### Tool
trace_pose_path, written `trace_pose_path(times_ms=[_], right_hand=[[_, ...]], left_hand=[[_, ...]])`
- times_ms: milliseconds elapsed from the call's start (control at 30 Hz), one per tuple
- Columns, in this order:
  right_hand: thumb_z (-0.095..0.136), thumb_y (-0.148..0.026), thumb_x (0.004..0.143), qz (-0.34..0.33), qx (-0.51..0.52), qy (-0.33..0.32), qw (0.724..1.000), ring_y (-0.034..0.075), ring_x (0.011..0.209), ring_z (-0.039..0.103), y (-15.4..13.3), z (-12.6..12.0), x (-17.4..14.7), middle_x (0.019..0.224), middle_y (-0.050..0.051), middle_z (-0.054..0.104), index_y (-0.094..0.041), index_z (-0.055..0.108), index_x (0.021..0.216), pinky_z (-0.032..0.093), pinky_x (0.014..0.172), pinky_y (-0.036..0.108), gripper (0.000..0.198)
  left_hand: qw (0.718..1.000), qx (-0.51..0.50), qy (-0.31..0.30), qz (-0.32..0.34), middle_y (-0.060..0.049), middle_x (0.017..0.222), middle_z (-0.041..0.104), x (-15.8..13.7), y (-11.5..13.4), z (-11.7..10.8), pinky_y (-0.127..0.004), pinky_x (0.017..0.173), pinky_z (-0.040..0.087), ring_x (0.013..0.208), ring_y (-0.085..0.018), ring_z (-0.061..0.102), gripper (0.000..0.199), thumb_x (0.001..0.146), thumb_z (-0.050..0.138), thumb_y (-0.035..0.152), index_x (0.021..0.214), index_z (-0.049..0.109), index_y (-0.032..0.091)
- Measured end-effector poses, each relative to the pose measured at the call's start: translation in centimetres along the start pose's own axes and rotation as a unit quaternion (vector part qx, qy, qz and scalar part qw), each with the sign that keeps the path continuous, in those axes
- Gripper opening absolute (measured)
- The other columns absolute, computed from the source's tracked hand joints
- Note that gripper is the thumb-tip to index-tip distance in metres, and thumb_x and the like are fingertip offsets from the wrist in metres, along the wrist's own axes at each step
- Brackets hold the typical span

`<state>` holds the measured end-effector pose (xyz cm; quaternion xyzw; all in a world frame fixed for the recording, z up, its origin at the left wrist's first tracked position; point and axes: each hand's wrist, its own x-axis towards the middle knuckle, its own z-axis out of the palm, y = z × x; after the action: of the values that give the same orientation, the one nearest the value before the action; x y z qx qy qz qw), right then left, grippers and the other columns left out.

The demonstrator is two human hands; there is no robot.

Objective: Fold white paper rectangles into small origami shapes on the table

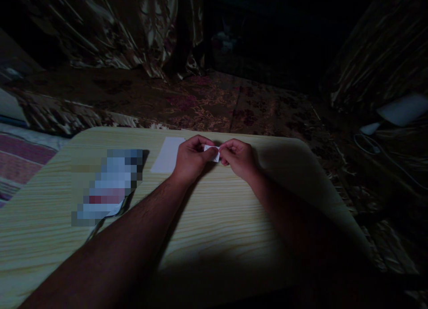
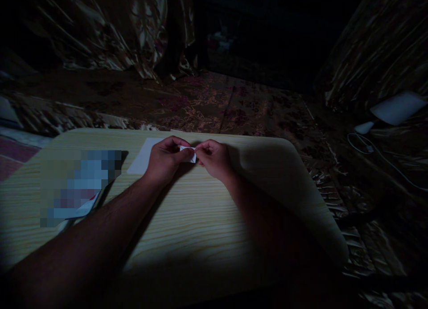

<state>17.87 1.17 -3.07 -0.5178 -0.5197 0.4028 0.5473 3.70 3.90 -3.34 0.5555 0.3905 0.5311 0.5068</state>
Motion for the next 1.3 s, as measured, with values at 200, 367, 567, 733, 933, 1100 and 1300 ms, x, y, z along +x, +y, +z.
trace_pose_path(times_ms=[200,367,567,733,933,1100,1300], right_hand=[[0.063,-0.027,0.072,0.000,0.015,-0.002,1.000,0.007,0.044,0.053,0.03,0.04,-0.03,0.054,-0.004,0.058,-0.016,0.061,0.075,0.041,0.044,0.019,0.012],[0.063,-0.027,0.072,-0.005,0.022,-0.004,1.000,0.007,0.043,0.053,0.20,0.01,0.01,0.053,-0.004,0.058,-0.016,0.061,0.075,0.041,0.044,0.019,0.011],[0.065,-0.026,0.070,-0.004,0.019,-0.015,1.000,0.008,0.043,0.053,0.15,0.00,0.00,0.051,-0.004,0.058,-0.016,0.061,0.076,0.042,0.044,0.019,0.012],[0.065,-0.025,0.070,0.002,0.021,-0.011,1.000,0.008,0.043,0.052,0.03,0.08,-0.05,0.050,-0.005,0.058,-0.016,0.061,0.075,0.042,0.044,0.019,0.011],[0.064,-0.025,0.070,0.010,0.010,-0.009,1.000,0.008,0.043,0.052,-0.14,0.04,-0.07,0.050,-0.004,0.057,-0.016,0.061,0.075,0.042,0.045,0.019,0.011],[0.062,-0.025,0.070,0.017,0.005,-0.009,1.000,0.008,0.043,0.052,-0.21,0.11,-0.09,0.049,-0.005,0.057,-0.017,0.061,0.075,0.042,0.045,0.019,0.010],[0.060,-0.022,0.069,0.006,0.006,-0.008,1.000,0.008,0.042,0.051,0.02,0.09,-0.03,0.049,-0.005,0.056,-0.017,0.059,0.073,0.041,0.044,0.019,0.006]], left_hand=[[1.000,0.005,-0.002,0.005,0.000,0.063,0.064,-0.01,-0.16,-0.04,-0.021,0.049,0.041,0.051,-0.010,0.054,0.019,0.062,0.075,0.024,0.076,0.066,0.016],[1.000,0.010,0.003,0.003,0.001,0.061,0.063,-0.04,-0.17,-0.01,-0.021,0.048,0.039,0.050,-0.010,0.053,0.019,0.062,0.075,0.024,0.077,0.066,0.016],[1.000,0.018,0.009,0.010,0.002,0.059,0.061,-0.06,-0.17,-0.02,-0.020,0.046,0.038,0.048,-0.009,0.050,0.017,0.063,0.074,0.024,0.076,0.065,0.016],[1.000,0.025,0.012,0.013,0.001,0.060,0.061,0.02,-0.37,-0.08,-0.021,0.047,0.038,0.049,-0.010,0.051,0.017,0.064,0.073,0.024,0.076,0.065,0.017],[0.999,0.034,0.012,0.016,0.001,0.061,0.062,0.08,-0.43,-0.11,-0.021,0.047,0.039,0.050,-0.010,0.052,0.015,0.064,0.073,0.023,0.075,0.065,0.017],[0.999,0.031,0.007,0.020,0.001,0.061,0.062,0.09,-0.51,-0.13,-0.021,0.048,0.039,0.051,-0.010,0.052,0.015,0.064,0.072,0.023,0.075,0.065,0.017],[0.999,0.037,-0.003,0.021,0.001,0.063,0.062,0.05,-0.56,-0.15,-0.021,0.048,0.040,0.052,-0.010,0.053,0.016,0.064,0.072,0.025,0.076,0.065,0.017]])
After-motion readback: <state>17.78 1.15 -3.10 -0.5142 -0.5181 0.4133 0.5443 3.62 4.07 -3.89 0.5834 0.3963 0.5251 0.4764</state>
